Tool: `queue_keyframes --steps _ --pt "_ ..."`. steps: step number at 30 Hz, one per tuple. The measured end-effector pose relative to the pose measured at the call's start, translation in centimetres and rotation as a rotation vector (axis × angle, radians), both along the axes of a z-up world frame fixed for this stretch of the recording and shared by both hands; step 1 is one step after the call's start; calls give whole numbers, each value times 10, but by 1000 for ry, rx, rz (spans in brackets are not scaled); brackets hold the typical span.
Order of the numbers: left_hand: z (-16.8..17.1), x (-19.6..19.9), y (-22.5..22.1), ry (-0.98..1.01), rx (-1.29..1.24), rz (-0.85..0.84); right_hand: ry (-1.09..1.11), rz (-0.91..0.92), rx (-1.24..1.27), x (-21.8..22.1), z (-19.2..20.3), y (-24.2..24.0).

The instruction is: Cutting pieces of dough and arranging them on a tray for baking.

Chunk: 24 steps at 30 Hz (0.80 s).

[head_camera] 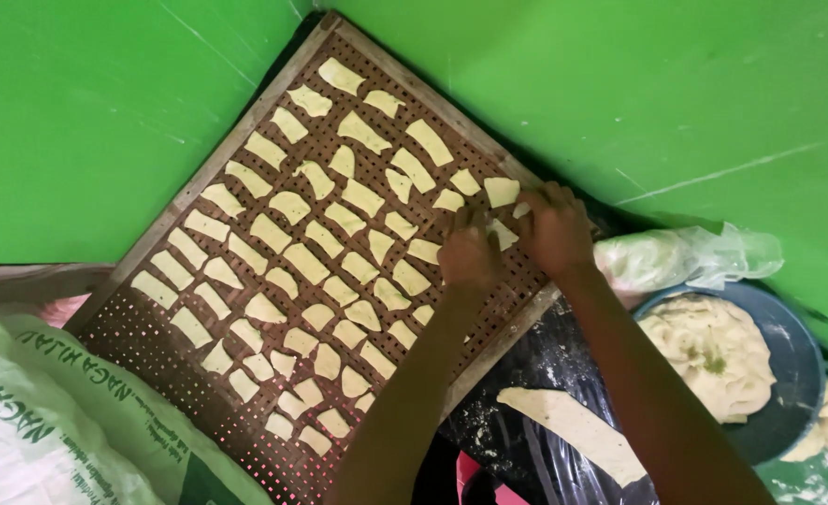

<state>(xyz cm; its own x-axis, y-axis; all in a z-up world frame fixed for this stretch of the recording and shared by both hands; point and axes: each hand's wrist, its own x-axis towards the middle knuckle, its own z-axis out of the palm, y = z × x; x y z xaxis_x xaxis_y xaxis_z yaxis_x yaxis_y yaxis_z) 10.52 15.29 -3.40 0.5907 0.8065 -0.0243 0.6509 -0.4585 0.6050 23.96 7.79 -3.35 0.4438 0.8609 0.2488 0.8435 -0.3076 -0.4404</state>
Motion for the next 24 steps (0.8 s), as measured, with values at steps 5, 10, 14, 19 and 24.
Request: queue_keyframes --steps 5,10,14,19,24 --pt "-20 -12 -3 446 -317 -179 283 -83 287 -26 45 -58" --pt "11 -25 -41 -175 203 -41 368 -251 347 -69 63 -157" --pt "15 -30 -96 -274 88 -80 339 -412 381 -111 78 -240" --pt "35 -42 -180 -427 268 -196 227 -649 331 -148 74 -356" --pt "34 -61 -268 -474 -1 -303 244 -903 238 -173 51 -484"
